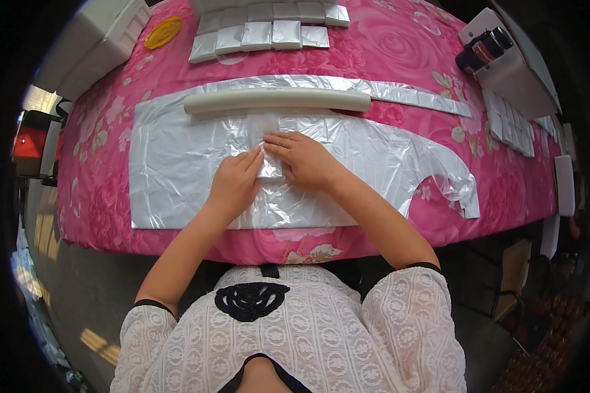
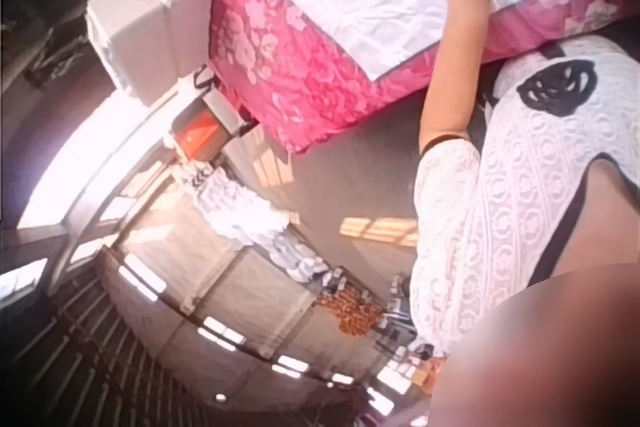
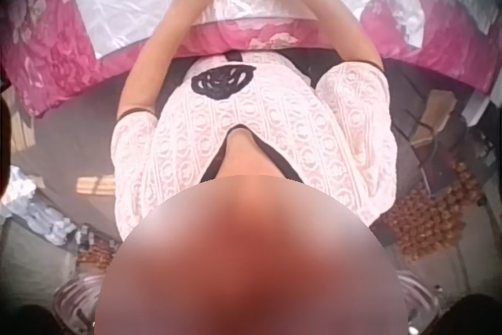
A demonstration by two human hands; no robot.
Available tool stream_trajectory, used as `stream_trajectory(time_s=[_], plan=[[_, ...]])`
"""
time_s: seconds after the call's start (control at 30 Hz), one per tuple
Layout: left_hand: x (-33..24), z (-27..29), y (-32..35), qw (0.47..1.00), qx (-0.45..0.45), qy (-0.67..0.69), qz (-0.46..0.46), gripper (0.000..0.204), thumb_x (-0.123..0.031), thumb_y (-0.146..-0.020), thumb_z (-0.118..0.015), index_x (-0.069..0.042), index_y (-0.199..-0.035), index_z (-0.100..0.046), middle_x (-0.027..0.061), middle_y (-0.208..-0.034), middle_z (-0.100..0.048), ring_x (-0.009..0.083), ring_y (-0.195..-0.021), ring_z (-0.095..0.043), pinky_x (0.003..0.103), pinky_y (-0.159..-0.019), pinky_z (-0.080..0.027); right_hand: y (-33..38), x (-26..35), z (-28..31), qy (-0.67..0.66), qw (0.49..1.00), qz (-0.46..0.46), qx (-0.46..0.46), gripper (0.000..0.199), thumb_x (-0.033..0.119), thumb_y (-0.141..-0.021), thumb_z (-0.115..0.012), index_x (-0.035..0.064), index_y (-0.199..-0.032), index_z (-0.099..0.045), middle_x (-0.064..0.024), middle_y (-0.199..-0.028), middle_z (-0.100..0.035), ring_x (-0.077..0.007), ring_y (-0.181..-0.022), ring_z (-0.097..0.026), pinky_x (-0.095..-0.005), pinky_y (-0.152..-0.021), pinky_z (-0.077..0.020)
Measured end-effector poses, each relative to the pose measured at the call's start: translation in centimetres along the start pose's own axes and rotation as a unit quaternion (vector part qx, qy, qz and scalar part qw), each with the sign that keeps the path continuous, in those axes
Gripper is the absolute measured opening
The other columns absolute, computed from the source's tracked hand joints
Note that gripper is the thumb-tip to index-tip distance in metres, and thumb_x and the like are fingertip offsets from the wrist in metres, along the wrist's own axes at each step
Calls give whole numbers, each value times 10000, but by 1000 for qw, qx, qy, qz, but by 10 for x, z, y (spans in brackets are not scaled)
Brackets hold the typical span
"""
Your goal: The person wraps small rectangular items in clear plastic film on a pink floral tablecloth. They unroll the film, place an item on it, fold the film over the item, and roll it into a tight cylinder. The wrapped items are then placed in a stack on the table.
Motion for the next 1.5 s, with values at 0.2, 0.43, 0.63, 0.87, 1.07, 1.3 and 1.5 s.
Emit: stream_trajectory(time_s=[0.2, 0.43, 0.63, 0.87, 1.07, 1.3, 1.5], plan=[[1, 14, 17, 991, -28, 106, -75, 412, -115, -645, -672, -16, -1032, -570, 120, -1016, -619, 253, -934, -594, 372, -819, -457, 10, 14, -4, -39, 996, 28, -80, 386, -76, -578, -591, 83, -927, -640, -30, -982, -646, -210, -856, -605, -319, -742, -493], [-16, 27, 39, 988, -17, 155, -19, 441, -197, -669, -698, -23, -1053, -569, 134, -1009, -614, 259, -877, -599, 353, -737, -464, 30, 37, -7, -81, 993, -15, -78, 220, 28, -647, -650, 92, -857, -650, -35, -886, -649, -207, -813, -604, -317, -715, -490], [5, 14, 19, 895, 71, 302, 320, 460, -194, -764, -637, 51, -1132, -508, 144, -686, -625, 277, -635, -614, 332, -590, -461, 7, 23, 3, -260, 893, -367, 27, 146, 151, -816, -613, 10, -816, -651, -55, -655, -618, -136, -586, -580, -256, -556, -451], [22, 7, 6, 845, 59, 369, 383, 650, -126, -763, -650, 74, -1291, -328, 117, -812, -644, 163, -631, -601, 261, -585, -467, -12, 6, 1, -298, 842, -440, 95, 239, 190, -794, -611, -39, -734, -646, -74, -582, -594, -120, -500, -569, -254, -487, -467], [1, 8, 0, 988, -26, 117, 100, 701, -183, -758, -649, 33, -1325, -296, 200, -1313, -376, 297, -1158, -434, 374, -910, -396, -15, -4, -3, -349, 811, -457, 103, 258, 192, -749, -604, -51, -669, -638, -109, -592, -618, -174, -516, -614, -277, -526, -496], [-8, -22, -2, 987, 81, 40, 136, 879, -497, -778, -540, 54, -1362, -183, 208, -1427, -196, 320, -1335, -182, 447, -1078, -145, -14, -6, -5, -338, 816, -458, 102, 231, 192, -715, -627, -35, -679, -641, -112, -611, -626, -184, -543, -623, -279, -543, -501], [-10, -23, -3, 978, 140, 27, 155, 1038, -640, -720, -499, 61, -1378, -107, 203, -1451, -111, 277, -1364, -83, 411, -1101, -43, -13, 28, 12, -26, 931, -345, 119, 244, 241, -657, -669, 10, -711, -616, -111, -650, -619, -240, -603, -604, -342, -584, -488]])
Point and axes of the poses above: each hand's wrist, its own y-axis away from the middle knuckle, its own z-axis out of the back of the hand, x = y × z, the point moved 2 cm from there along -y, towards the middle knuckle
